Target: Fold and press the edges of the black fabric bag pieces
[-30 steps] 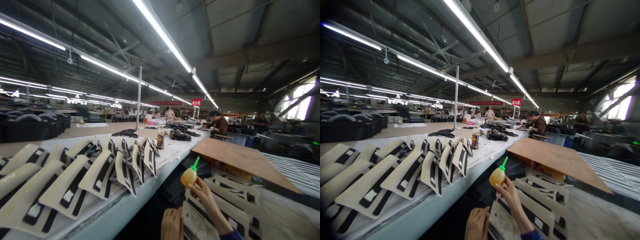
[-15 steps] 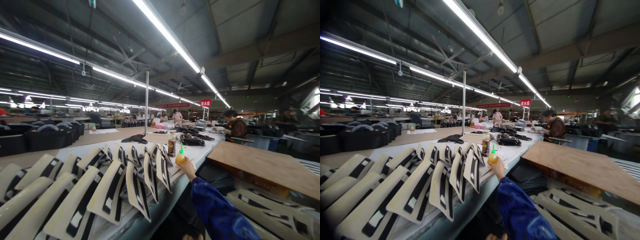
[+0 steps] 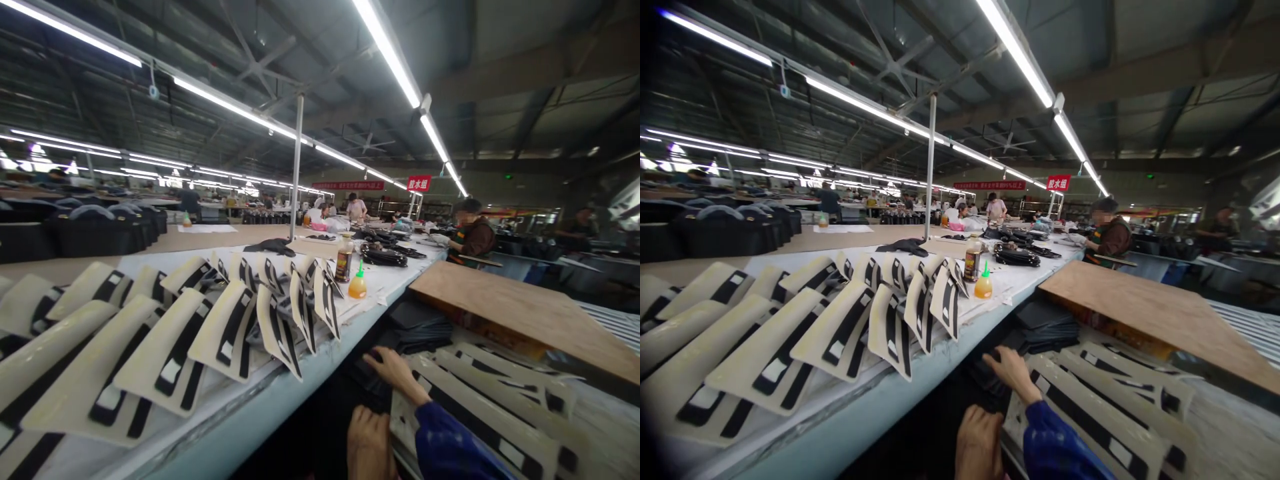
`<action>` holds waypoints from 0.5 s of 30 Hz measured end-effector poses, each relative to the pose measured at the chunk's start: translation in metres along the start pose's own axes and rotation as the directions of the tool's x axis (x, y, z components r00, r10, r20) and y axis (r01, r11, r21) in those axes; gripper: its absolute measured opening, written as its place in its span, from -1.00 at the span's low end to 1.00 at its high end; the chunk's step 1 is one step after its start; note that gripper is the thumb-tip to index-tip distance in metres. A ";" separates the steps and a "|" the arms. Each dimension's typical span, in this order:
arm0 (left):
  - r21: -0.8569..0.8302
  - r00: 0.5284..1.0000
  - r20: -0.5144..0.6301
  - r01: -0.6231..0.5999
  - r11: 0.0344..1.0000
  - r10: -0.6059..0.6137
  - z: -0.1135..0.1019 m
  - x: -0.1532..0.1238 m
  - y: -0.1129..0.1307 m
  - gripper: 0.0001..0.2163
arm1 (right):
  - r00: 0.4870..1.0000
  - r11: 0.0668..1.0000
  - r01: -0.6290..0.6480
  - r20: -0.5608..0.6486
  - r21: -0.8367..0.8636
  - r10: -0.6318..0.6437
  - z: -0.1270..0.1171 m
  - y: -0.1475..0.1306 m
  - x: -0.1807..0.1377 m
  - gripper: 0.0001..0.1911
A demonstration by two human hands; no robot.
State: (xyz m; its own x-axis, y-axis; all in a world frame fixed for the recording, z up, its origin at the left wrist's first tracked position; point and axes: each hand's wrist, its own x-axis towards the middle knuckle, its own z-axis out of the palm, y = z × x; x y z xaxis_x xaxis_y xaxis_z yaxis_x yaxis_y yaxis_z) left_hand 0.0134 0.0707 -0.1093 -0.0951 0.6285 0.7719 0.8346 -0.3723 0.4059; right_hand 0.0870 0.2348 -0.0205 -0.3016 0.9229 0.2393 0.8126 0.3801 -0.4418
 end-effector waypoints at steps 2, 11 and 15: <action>-0.027 0.999 0.040 0.035 0.999 -0.034 -0.009 0.002 0.006 -0.95 | 0.994 0.995 0.101 0.032 -0.016 -0.100 0.012 0.003 -0.036 -0.71; -0.196 0.972 0.133 0.217 0.956 -0.194 -0.035 0.008 0.020 -0.77 | 0.979 0.991 0.100 -0.189 0.086 -0.082 0.011 0.012 -0.082 -0.81; -0.372 0.921 0.181 0.390 0.842 -0.346 -0.056 0.020 0.027 -0.51 | 0.923 0.959 0.218 -0.359 0.183 -0.141 -0.006 0.010 -0.126 -0.67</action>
State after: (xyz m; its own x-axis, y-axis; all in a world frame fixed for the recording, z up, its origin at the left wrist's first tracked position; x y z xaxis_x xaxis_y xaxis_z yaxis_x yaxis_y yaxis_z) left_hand 0.0038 0.0347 -0.0559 -0.2781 0.8312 0.4814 0.4642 -0.3225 0.8249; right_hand 0.1356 0.1220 -0.0501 -0.2140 0.7758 0.5936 0.6219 0.5768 -0.5297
